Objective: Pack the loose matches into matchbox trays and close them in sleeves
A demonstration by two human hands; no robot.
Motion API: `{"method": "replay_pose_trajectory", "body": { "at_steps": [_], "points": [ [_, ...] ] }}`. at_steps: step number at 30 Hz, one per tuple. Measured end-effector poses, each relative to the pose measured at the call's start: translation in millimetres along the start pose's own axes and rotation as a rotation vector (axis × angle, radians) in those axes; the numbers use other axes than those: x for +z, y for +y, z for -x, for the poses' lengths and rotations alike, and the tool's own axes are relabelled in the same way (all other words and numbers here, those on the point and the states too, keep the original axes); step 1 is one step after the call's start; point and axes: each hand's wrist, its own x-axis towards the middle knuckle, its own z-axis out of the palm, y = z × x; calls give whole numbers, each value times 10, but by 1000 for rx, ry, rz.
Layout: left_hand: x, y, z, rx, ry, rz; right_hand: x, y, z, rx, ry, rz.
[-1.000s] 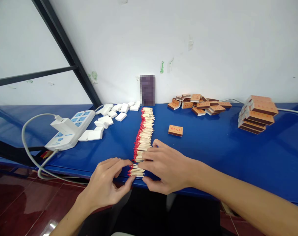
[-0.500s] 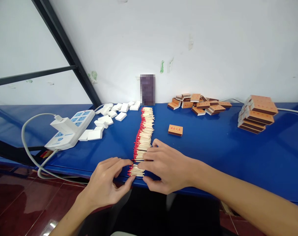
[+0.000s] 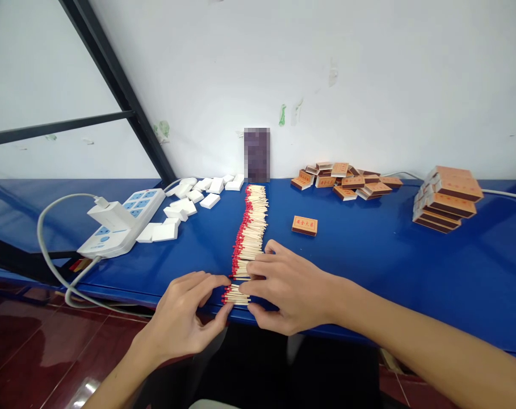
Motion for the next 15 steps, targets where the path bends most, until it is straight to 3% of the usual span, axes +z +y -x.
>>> {"method": "replay_pose_trajectory", "body": {
  "at_steps": [7, 15],
  "points": [
    [-5, -1, -3, -12, -14, 9, 66, 31, -12, -8, 74, 64],
    [-7, -2, -10, 2, -3, -3, 70, 50, -32, 67, 48, 121]
  ]
}}
